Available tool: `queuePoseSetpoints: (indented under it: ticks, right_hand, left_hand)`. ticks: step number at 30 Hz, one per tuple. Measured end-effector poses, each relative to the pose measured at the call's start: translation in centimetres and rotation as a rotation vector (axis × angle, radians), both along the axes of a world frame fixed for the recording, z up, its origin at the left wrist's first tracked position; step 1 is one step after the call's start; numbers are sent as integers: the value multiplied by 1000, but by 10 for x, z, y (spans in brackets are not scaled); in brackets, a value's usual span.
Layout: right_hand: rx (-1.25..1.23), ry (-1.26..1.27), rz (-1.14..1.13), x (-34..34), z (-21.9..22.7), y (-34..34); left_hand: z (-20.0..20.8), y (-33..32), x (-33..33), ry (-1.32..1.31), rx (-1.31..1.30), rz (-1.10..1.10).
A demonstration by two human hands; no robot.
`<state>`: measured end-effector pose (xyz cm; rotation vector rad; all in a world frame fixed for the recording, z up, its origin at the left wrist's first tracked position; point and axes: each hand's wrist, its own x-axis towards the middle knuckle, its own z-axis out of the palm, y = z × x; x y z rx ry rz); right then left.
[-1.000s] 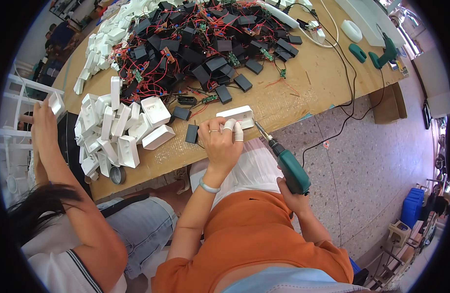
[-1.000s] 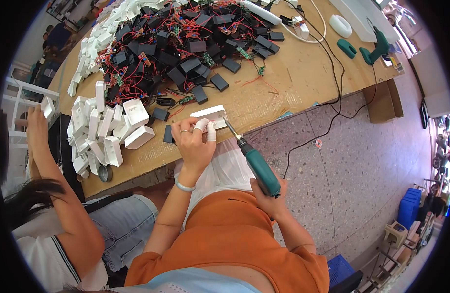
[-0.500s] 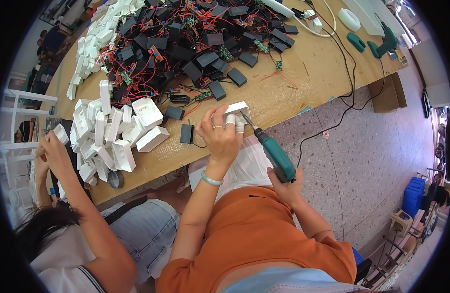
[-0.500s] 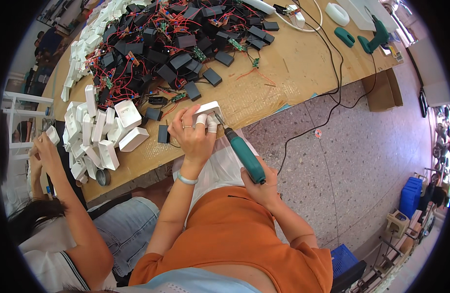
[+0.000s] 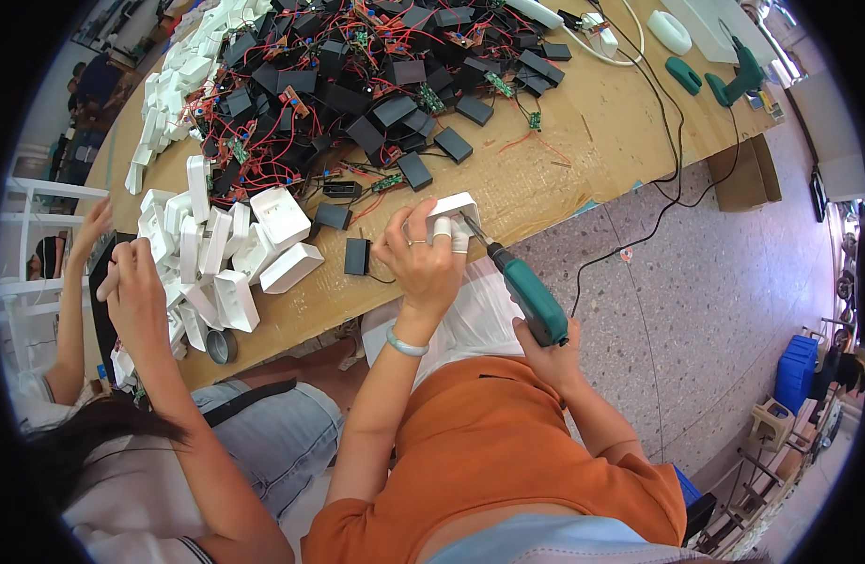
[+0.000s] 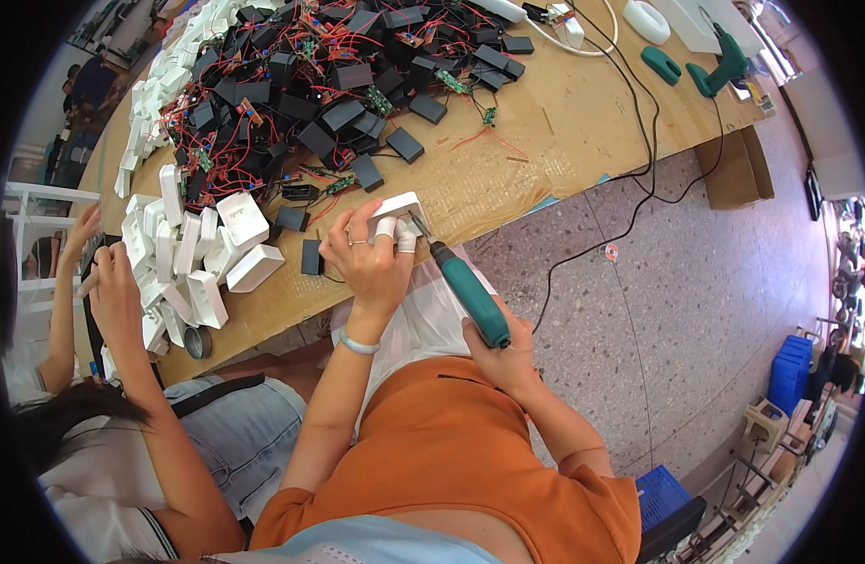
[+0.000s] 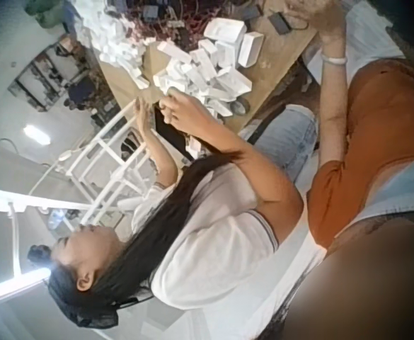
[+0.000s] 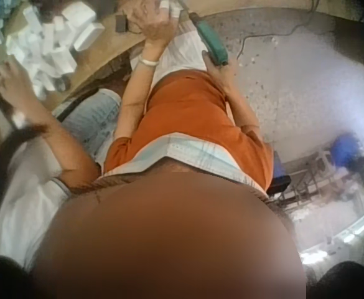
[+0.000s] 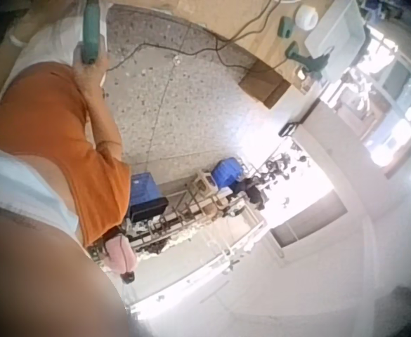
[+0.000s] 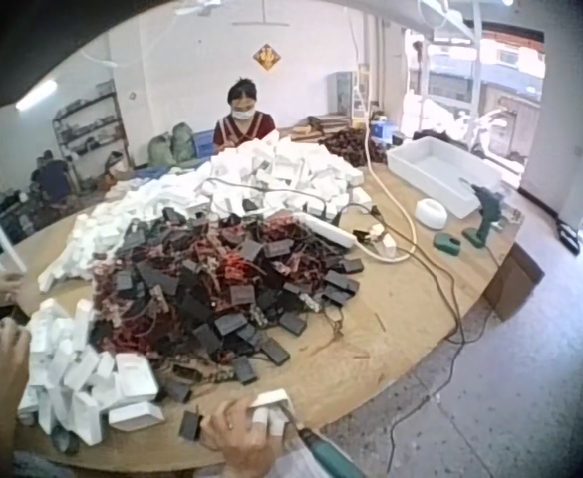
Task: The recorder is assembling electronic components by placing circuits into white plastic casings and using a soldering tool.
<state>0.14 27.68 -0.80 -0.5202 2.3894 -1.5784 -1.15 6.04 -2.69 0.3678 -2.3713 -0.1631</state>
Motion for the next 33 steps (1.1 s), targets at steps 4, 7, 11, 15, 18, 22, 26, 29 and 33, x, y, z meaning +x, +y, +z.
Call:
queuePoseSetpoints:
  ticks: [4,7,11,15,18,22,26,29,33]
  right_hand:
    - [-39,-48,-14,1,-6,1]
    - [-45,-47,-10,1,-3,0]
    - [-37,-65,8,-1,2,1]
    - [-64,-30,6,-1,2,1]
    - [-18,-61,21,-3,10,0]
    - [-33,-41,9,-4,13,1]
    - [-45,-6,11,-3,13,1]
    - [-27,-15,16,-2,14,1]
    - [-35,-7,16,-3,13,0]
  left_hand:
    - [-1,0,-1,9,-3,2]
    - [0,0,0,8,-4,3]
    - [-2,1,-2,17,-6,4]
    - [-1,1,-2,18,-7,4]
    - [0,0,-2,16,-4,3]
    - [-1,1,-1,14,7,2]
    - [-1,0,-2,19,4,0]
    - [-1,-1,0,12,8,-4]
    - [-3,0,-2,17,-4,1]
